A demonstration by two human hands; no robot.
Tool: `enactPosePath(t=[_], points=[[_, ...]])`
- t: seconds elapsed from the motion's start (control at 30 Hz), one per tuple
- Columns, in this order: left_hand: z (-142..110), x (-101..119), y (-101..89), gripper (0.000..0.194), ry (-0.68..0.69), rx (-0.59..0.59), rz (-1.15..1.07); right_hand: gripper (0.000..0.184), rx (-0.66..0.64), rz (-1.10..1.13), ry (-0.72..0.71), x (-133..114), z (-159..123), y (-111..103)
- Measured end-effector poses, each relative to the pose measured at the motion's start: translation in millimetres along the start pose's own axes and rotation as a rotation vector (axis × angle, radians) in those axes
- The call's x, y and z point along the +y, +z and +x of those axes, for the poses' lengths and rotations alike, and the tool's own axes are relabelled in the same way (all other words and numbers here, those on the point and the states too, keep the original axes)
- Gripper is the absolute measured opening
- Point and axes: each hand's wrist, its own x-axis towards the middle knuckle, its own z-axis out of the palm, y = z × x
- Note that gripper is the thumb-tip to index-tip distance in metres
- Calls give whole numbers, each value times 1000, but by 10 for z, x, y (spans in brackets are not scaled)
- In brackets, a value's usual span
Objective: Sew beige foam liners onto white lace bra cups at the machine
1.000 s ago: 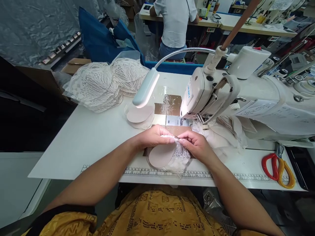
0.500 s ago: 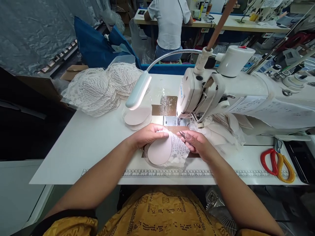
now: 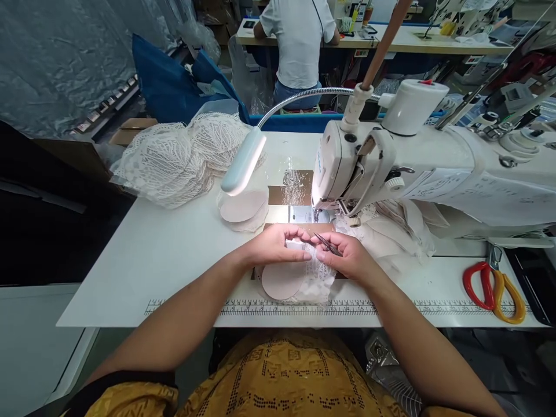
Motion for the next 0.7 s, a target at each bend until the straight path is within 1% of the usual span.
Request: enactPosePath(t=[0.07,0.17,0.3,0.43,0.53,0.7], points=[[-14,9,22,34,-34,-7,30,38,4,-10,6,-15,-5,4],[-48,12,19,35,-89,-46,-9,42,18,-24,-26,-5,-7,5],[-70,-10,5,35,-87,-33,-85,42,10,-56,-29,34,-6,-15],[-57,-36,13,36,-67,-54,-96,37,-24,-90,-89,49,3,-24],[-38,-48,19,35,-49,-88,-91,32,-67,-112,-109,8,9,-2],[-19,-58,13,40,-55,-133,-99,20,-23,-153,-111,-89,20,66]])
